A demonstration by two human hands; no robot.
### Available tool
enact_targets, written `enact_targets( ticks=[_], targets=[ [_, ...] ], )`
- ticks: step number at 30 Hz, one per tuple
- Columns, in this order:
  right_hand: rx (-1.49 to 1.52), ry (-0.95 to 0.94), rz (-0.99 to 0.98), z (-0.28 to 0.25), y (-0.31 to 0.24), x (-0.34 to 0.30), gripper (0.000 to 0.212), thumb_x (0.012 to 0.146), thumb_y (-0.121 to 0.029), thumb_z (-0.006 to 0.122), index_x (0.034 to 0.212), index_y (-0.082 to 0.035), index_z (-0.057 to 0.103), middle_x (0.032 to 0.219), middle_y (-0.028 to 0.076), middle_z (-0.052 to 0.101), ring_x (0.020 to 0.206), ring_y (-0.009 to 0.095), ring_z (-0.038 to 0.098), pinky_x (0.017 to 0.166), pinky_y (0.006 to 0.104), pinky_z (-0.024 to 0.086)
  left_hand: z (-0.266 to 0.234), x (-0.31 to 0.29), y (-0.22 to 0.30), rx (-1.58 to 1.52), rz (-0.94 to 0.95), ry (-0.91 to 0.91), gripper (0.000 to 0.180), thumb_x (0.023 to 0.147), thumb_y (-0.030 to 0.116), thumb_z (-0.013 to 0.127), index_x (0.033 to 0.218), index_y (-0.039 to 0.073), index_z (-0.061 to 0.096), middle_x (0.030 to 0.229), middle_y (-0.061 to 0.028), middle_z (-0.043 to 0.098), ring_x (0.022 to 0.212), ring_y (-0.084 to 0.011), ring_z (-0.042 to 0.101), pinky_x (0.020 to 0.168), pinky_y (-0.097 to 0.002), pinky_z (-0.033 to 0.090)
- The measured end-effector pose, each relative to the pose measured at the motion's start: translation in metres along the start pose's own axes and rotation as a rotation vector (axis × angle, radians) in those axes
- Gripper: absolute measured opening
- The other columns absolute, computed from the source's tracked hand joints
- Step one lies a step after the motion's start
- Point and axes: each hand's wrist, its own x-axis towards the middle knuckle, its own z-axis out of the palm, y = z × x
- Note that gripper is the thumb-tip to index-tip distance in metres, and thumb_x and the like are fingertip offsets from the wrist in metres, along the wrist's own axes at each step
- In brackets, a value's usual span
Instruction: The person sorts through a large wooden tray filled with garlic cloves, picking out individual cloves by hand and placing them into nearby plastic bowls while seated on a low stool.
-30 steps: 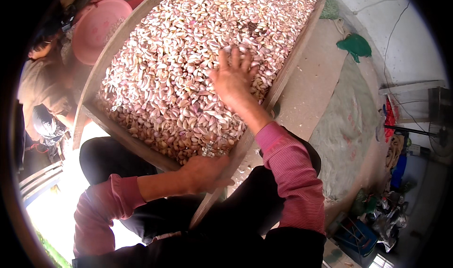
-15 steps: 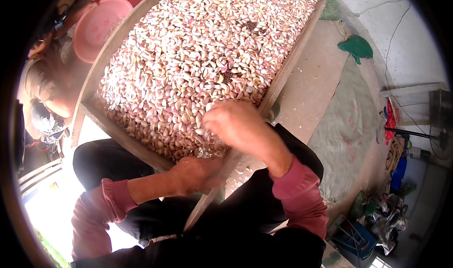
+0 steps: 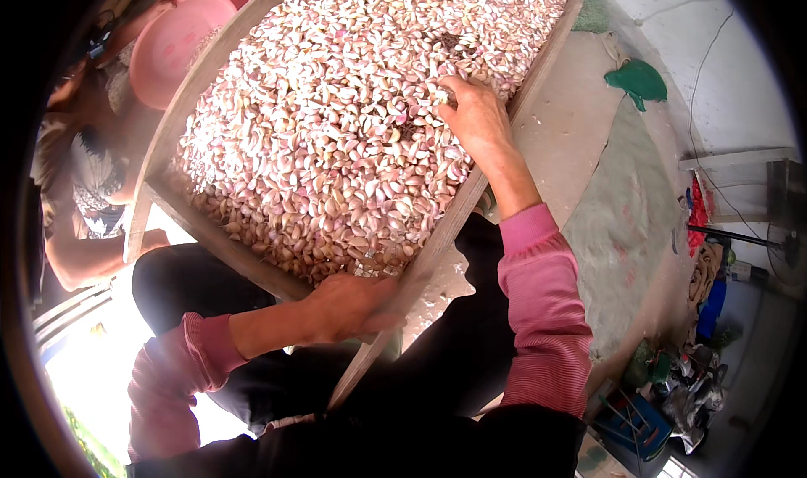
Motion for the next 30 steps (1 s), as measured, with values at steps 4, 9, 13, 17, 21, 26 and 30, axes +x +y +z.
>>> enact_targets(
  ticks=[4,9,13,17,21,26,30],
  targets=[
    [0.146,-0.167,0.140,0.000,-0.013,0.013,0.011,0.086,-0.011,0.070,0.096,-0.008,0.072,0.084,0.015,0.070,0.080,0.031,0.069,0.075,0.0408,0.054,0.000,-0.004,-0.002,-0.024,-0.023,0.014,0.044,0.096,0.046,0.057,0.098,0.001,0.053,0.082,-0.0189,0.067,0.082,-0.0413,0.066,0.075,-0.0506,0.050],
    [-0.116,0.004,0.003,-0.003,-0.022,0.013,0.016,0.090,-0.008,0.066,0.105,-0.012,0.070,0.093,0.009,0.071,0.078,0.022,0.068,0.072,0.0331,0.054,0.001,-0.005,-0.001,-0.006,-0.040,-0.013,0.044,0.096,0.045,0.057,0.097,0.001,0.053,0.081,-0.0185,0.067,0.083,-0.0408,0.066,0.076,-0.0507,0.050],
    [0.000,-0.171,-0.025,-0.002,-0.060,0.003,0.020,0.091,-0.013,0.067,0.110,-0.014,0.070,0.107,0.007,0.065,0.088,0.018,0.066,0.077,0.0328,0.058,-0.005,-0.004,0.005,-0.011,-0.098,-0.091,0.045,0.096,0.045,0.056,0.100,0.001,0.054,0.085,-0.0186,0.067,0.086,-0.0402,0.066,0.078,-0.0498,0.051],
    [0.580,-0.543,-0.292,0.025,-0.139,-0.030,0.029,0.092,-0.015,0.068,0.120,-0.008,0.065,0.120,0.011,0.064,0.084,0.017,0.068,0.081,0.0305,0.059,-0.013,-0.001,0.010,-0.030,-0.165,-0.159,0.047,0.096,0.046,0.056,0.103,0.000,0.056,0.091,-0.0185,0.067,0.089,-0.0399,0.066,0.080,-0.0486,0.052],
    [0.776,-0.922,-0.165,0.035,-0.186,-0.043,0.041,0.098,-0.017,0.059,0.138,-0.008,0.054,0.137,0.017,0.056,0.082,0.017,0.069,0.074,0.0286,0.061,0.013,-0.005,0.000,0.032,-0.077,0.048,0.048,0.095,0.047,0.057,0.103,-0.001,0.057,0.091,-0.0189,0.067,0.089,-0.0393,0.067,0.081,-0.0489,0.052],
    [0.885,-0.744,0.325,0.039,-0.144,0.023,0.034,0.104,-0.015,0.046,0.135,-0.004,0.057,0.131,0.019,0.061,0.090,0.017,0.072,0.071,0.0226,0.061,-0.009,0.002,0.012,-0.034,-0.173,-0.141,0.050,0.094,0.048,0.058,0.106,0.000,0.058,0.094,-0.0203,0.067,0.091,-0.0390,0.067,0.081,-0.0491,0.052],
    [0.738,-1.062,0.289,0.023,-0.127,0.039,0.031,0.103,-0.014,0.049,0.128,-0.001,0.061,0.129,0.019,0.061,0.080,0.017,0.072,0.059,0.0208,0.059,-0.006,0.000,0.008,-0.045,-0.193,-0.148,0.051,0.093,0.049,0.058,0.107,0.000,0.058,0.094,-0.0201,0.067,0.090,-0.0390,0.067,0.081,-0.0482,0.053]
  ],
)
